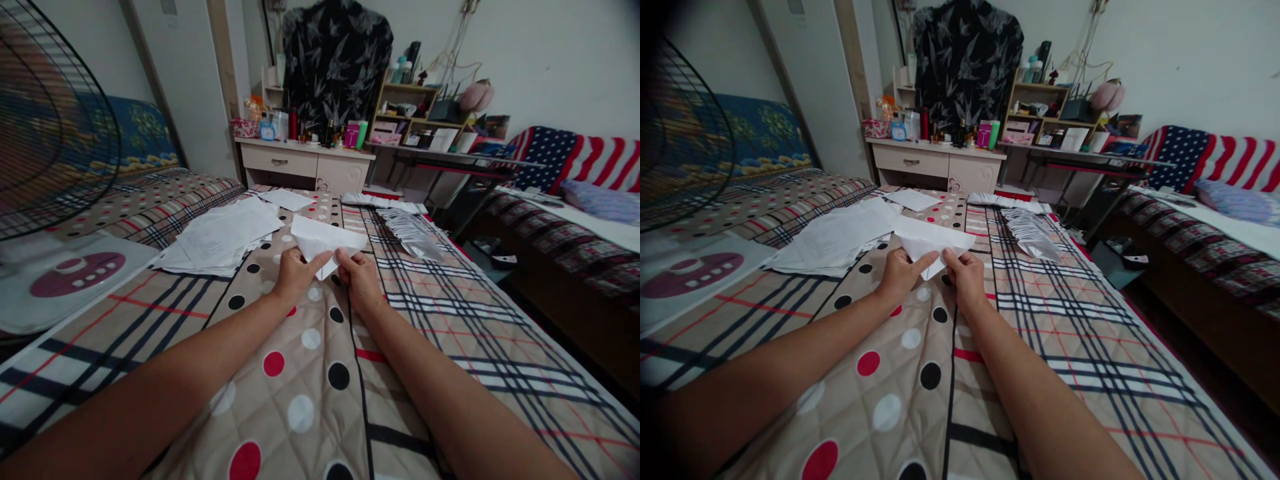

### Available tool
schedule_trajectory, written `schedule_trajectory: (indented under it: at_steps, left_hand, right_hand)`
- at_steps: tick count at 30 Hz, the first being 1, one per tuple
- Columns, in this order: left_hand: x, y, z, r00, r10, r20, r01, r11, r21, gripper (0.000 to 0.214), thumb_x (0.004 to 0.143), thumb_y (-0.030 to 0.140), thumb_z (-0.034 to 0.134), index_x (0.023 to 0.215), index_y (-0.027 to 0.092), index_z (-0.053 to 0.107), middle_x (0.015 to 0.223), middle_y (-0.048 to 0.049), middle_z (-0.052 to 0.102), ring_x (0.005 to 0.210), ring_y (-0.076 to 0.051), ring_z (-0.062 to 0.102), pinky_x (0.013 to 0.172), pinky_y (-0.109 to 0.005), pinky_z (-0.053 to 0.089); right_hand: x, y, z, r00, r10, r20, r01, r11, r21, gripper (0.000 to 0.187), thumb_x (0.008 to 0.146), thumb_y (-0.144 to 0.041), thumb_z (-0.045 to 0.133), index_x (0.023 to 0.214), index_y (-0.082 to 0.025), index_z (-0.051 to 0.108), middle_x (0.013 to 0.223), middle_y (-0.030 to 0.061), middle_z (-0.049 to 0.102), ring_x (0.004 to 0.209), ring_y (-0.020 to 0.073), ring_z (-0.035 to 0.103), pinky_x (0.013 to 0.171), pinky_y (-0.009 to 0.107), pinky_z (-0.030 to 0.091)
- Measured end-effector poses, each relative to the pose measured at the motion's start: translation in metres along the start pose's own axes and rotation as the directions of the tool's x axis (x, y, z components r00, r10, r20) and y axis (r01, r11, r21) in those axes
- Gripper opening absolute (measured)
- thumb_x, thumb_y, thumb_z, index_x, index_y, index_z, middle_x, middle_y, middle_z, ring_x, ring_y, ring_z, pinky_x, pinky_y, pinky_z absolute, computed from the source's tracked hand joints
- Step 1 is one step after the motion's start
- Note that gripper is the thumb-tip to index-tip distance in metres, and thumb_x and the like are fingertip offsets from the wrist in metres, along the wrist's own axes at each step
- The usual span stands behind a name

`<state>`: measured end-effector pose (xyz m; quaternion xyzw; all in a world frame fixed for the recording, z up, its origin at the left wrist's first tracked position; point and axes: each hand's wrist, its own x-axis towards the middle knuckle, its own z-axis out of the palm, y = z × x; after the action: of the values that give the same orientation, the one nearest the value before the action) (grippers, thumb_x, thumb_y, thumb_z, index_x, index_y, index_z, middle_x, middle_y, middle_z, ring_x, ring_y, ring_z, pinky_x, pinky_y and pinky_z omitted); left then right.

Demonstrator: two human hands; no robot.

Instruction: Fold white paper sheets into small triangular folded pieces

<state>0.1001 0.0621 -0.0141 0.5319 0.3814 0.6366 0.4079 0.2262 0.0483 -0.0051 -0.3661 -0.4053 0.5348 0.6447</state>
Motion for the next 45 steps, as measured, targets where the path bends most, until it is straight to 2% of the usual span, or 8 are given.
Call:
schedule_trajectory:
  at_steps: [11,17,23,31,36,39,42,45]
  left_hand:
    - [-0.001,-0.002,0.000,0.997,-0.073,-0.002,0.073,0.995,-0.068,0.034,0.061,0.036,0.082,0.081,0.010,0.074,0.082,-0.0081,0.075,0.067,-0.018,0.067,0.061,-0.025,0.051]
    - [-0.001,-0.002,-0.001,0.997,-0.082,-0.014,0.081,0.995,-0.061,0.032,0.061,0.036,0.082,0.078,0.010,0.074,0.077,-0.0069,0.075,0.063,-0.016,0.065,0.057,-0.024,0.050]
    - [-0.002,-0.002,-0.001,0.992,-0.115,0.043,0.117,0.993,-0.030,0.032,0.062,0.037,0.082,0.079,0.010,0.075,0.080,-0.0080,0.075,0.067,-0.018,0.067,0.060,-0.025,0.052]
    - [-0.002,-0.003,0.000,0.986,-0.166,0.034,0.169,0.981,-0.092,0.030,0.060,0.034,0.082,0.075,0.010,0.072,0.069,-0.0046,0.072,0.058,-0.015,0.062,0.053,-0.023,0.047]
    - [0.003,-0.001,-0.008,0.974,-0.227,0.020,0.228,0.971,-0.071,0.037,0.057,0.039,0.084,0.077,0.012,0.070,0.070,-0.0035,0.071,0.053,-0.013,0.060,0.048,-0.021,0.046]
    - [0.009,0.002,-0.020,0.976,-0.219,0.021,0.218,0.976,0.010,0.036,0.060,0.044,0.082,0.071,0.012,0.067,0.055,-0.0001,0.064,0.040,-0.008,0.050,0.039,-0.019,0.036]
    - [0.013,0.005,-0.030,0.968,-0.237,0.087,0.226,0.967,0.115,0.042,0.066,0.051,0.076,0.059,0.013,0.060,0.040,0.0004,0.055,0.030,-0.006,0.040,0.032,-0.019,0.026]
    - [0.015,0.008,-0.032,0.957,-0.253,0.143,0.228,0.959,0.166,0.049,0.071,0.059,0.068,0.055,0.014,0.058,0.039,-0.0031,0.056,0.029,-0.008,0.042,0.031,-0.019,0.025]
  right_hand:
    - [0.000,0.001,-0.002,0.999,0.032,-0.033,-0.032,0.999,0.019,0.039,0.063,-0.047,0.076,0.059,-0.019,0.048,0.047,-0.0046,0.050,0.039,0.0058,0.038,0.039,0.021,0.026]
    - [0.001,0.006,-0.002,0.998,0.042,0.054,-0.049,0.990,0.134,0.037,0.068,-0.053,0.069,0.067,-0.019,0.053,0.048,-0.0038,0.051,0.040,0.0084,0.041,0.040,0.022,0.030]
    - [0.005,0.010,-0.006,0.996,-0.048,-0.080,0.051,0.998,0.037,0.035,0.076,-0.052,0.058,0.064,-0.021,0.049,0.045,-0.0048,0.043,0.040,0.0093,0.036,0.039,0.024,0.028]
    - [-0.011,0.001,0.006,0.996,0.005,0.085,0.019,0.959,-0.284,0.034,0.065,-0.046,0.078,0.068,-0.017,0.060,0.046,-0.0030,0.052,0.039,0.0091,0.040,0.040,0.024,0.031]
    - [-0.004,0.001,-0.005,0.986,0.050,0.159,-0.008,0.966,-0.259,0.031,0.063,-0.039,0.081,0.070,-0.015,0.063,0.048,-0.0031,0.054,0.039,0.0079,0.040,0.039,0.023,0.031]
    - [0.001,-0.001,-0.014,0.972,0.106,0.209,-0.055,0.970,-0.238,0.030,0.060,-0.035,0.083,0.070,-0.015,0.063,0.052,-0.0025,0.057,0.039,0.0065,0.039,0.037,0.021,0.030]
    - [0.003,-0.004,-0.019,0.972,0.115,0.206,-0.065,0.969,-0.237,0.030,0.059,-0.032,0.083,0.069,-0.014,0.062,0.051,-0.0035,0.056,0.038,0.0053,0.038,0.037,0.020,0.029]
    - [0.003,-0.007,-0.020,0.972,0.117,0.202,-0.067,0.968,-0.240,0.030,0.057,-0.031,0.083,0.071,-0.014,0.063,0.053,-0.0036,0.057,0.038,0.0052,0.038,0.037,0.020,0.030]
